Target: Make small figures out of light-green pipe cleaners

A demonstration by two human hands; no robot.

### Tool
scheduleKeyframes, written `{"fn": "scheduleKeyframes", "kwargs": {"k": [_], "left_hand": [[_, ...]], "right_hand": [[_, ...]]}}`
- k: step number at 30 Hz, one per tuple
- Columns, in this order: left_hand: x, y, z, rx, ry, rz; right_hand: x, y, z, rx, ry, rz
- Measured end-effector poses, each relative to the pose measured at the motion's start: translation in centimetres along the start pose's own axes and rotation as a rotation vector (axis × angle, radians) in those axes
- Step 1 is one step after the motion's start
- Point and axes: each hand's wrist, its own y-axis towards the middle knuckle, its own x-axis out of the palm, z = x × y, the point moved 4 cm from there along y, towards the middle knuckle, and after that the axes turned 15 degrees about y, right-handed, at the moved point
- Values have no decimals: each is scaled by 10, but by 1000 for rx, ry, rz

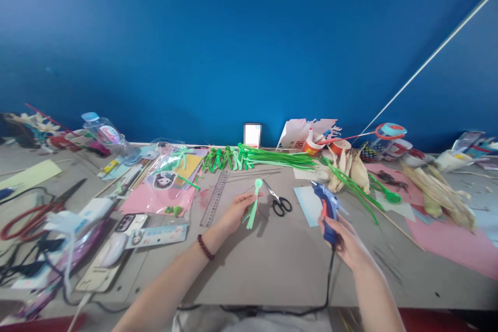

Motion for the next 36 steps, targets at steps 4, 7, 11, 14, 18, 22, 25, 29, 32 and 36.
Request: {"fn": "scheduleKeyframes", "kwargs": {"k": [4, 7, 11, 14, 18, 22, 25, 29, 32, 36], "left_hand": [[1, 1, -1, 5, -20, 31], [0, 2, -1, 42, -50, 82], [-5, 2, 1, 128, 25, 221], [-7, -1, 5, 199, 111, 306], [-7, -5, 8, 225, 150, 346], [-5, -5, 7, 243, 138, 354], [-5, -3, 4, 248, 139, 349], [-4, -2, 2, 250, 107, 342], [-2, -2, 1, 240, 87, 337], [1, -3, 2, 237, 55, 328]], "right_hand": [[39, -6, 7, -66, -90, -229], [60, -3, 15, -166, -140, -278], [74, 3, 23, -278, -192, -282], [77, 4, 26, -286, -237, -274], [77, 5, 31, -285, -268, -239], [78, 6, 38, -267, -271, -234], [79, 5, 41, -273, -256, -238], [80, 5, 43, -273, -246, -231], [80, 6, 44, -278, -235, -244], [78, 7, 46, -268, -234, -252]]}}
